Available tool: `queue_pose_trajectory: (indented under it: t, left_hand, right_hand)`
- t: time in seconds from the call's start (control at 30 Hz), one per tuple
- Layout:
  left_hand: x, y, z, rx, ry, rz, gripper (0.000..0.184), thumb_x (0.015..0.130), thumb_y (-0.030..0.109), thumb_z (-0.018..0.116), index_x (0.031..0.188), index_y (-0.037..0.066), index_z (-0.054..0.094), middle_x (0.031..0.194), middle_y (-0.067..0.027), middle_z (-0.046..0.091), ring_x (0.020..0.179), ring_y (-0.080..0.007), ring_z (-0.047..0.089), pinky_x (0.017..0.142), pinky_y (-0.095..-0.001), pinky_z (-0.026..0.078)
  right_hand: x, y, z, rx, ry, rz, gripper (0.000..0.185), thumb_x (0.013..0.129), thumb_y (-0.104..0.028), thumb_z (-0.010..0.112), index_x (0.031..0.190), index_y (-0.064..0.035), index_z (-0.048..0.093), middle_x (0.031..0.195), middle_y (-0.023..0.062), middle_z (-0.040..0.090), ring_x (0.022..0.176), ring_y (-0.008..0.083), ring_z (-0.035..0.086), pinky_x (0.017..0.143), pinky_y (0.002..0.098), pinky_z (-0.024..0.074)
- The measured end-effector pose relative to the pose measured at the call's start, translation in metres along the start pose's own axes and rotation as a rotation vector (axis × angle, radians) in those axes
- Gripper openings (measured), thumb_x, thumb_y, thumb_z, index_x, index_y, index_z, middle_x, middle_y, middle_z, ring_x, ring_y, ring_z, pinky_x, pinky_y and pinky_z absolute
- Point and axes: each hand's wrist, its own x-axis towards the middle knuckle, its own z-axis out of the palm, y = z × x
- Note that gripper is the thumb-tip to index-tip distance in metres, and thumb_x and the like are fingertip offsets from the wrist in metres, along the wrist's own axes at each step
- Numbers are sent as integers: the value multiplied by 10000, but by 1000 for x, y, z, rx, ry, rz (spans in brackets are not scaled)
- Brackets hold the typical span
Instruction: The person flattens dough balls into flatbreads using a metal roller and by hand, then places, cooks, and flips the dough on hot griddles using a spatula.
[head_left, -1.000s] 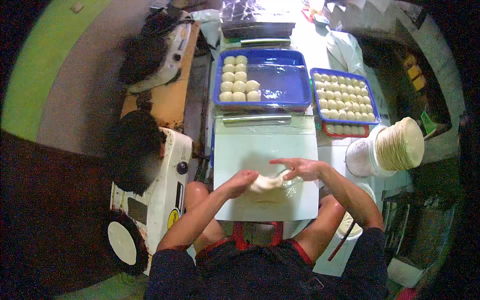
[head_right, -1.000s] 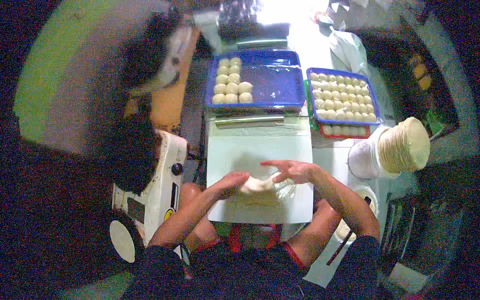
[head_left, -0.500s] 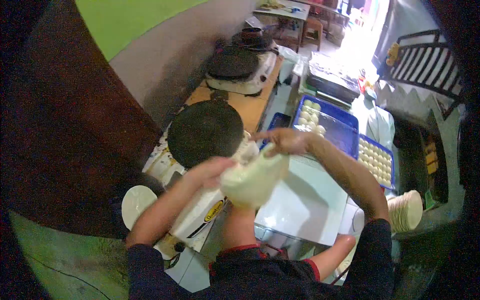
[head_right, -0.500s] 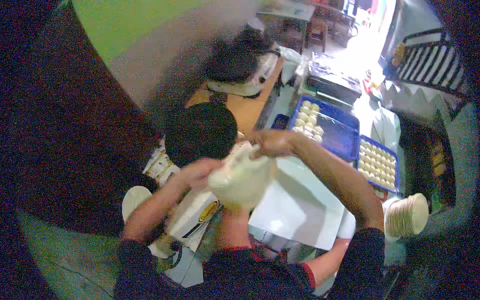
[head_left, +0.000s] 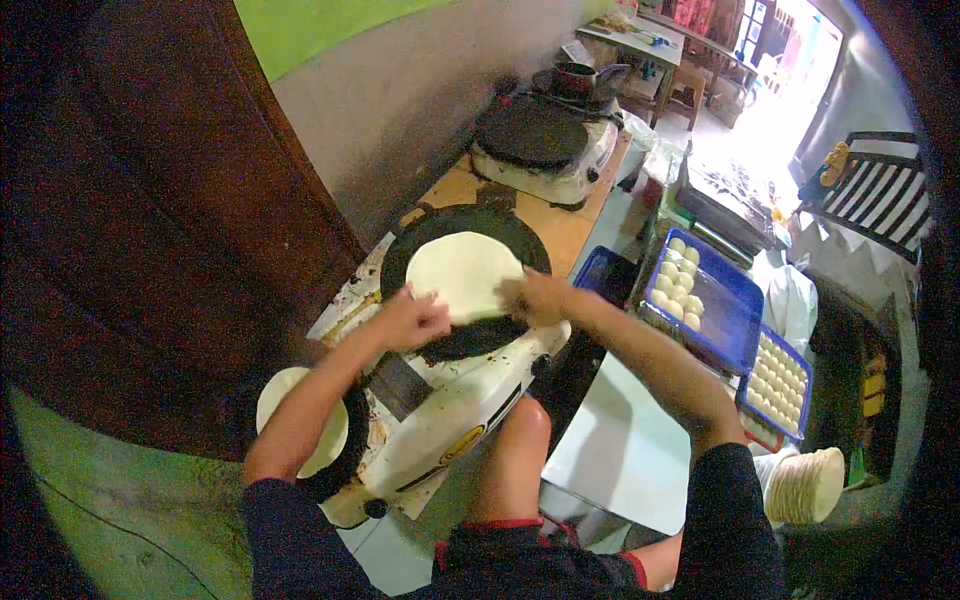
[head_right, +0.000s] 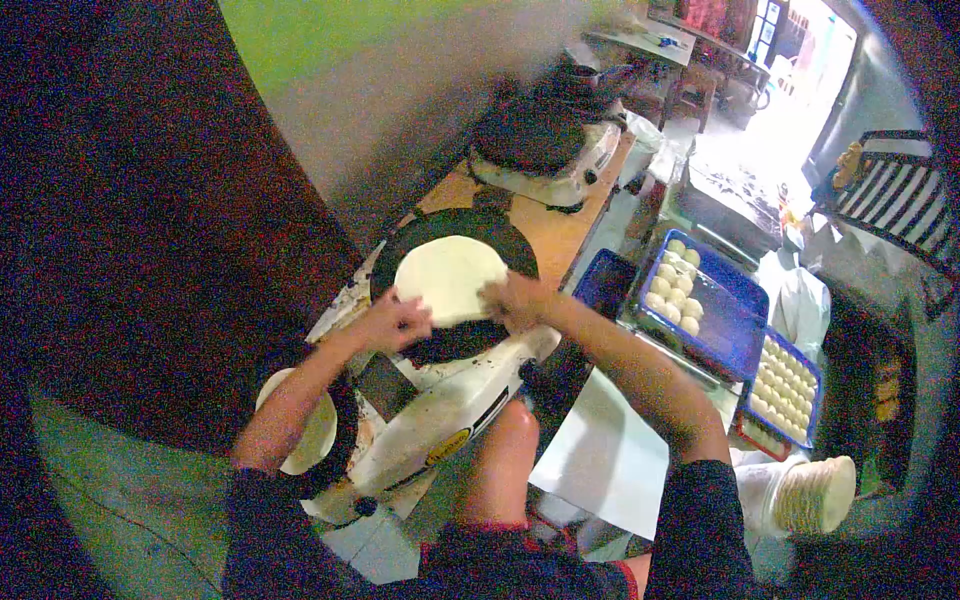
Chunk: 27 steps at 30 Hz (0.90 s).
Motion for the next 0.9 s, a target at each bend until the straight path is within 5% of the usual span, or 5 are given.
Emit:
queue_pose_trajectory:
  t: [0.03, 0.23, 0.53, 0.77, 0.9]
  left_hand:
    - [-12, 18, 1, -16, -136, -77, 430, 946, 487, 604, 1149, 129, 730, 1277, -90, 668, 1353, -302, 504, 1197, -605, 209]
    - [59, -11, 46, 299, 153, -228, 493, 1034, 255, 415, 1437, -28, 432, 1500, -299, 401, 1423, -447, 344, 1155, -588, 279]
    - [79, 26, 50, -17, 241, -492, 617, 972, 266, 514, 1468, -78, 383, 1517, -337, 331, 1418, -528, 284, 1162, -653, 203]
    - [34, 42, -12, 419, -164, -776, 672, 910, 238, 544, 1476, -79, 367, 1439, -276, 474, 1382, -394, 420, 1204, -600, 81]
    - [71, 89, -81, 268, 0, -720, 614, 950, 229, 484, 1463, -89, 373, 1362, -276, 549, 1292, -393, 524, 1173, -638, 161]
  right_hand:
    - [-14, -44, -23, -163, -253, 69, 425, 905, -208, 611, 1316, -98, 634, 1560, 137, 408, 1445, 337, 368, 1208, 475, 258]
    - [58, -40, 24, 204, 462, 203, 625, 1002, -275, 492, 1542, -31, 294, 1592, 246, 281, 1483, 405, 261, 1211, 545, 195]
    - [39, -14, 21, -179, 229, 261, 692, 1032, -535, 350, 1496, -23, 389, 1607, 170, 307, 1486, 314, 298, 1203, 559, 196]
    - [-16, -105, -45, 57, -394, 473, 690, 1036, -553, 332, 1446, -12, 459, 1498, 199, 456, 1422, 312, 409, 1197, 572, 205]
    - [25, -100, 55, -8, 584, 129, 680, 1043, -563, 292, 1230, 7, 613, 1158, 243, 675, 1194, 363, 611, 1169, 583, 247]
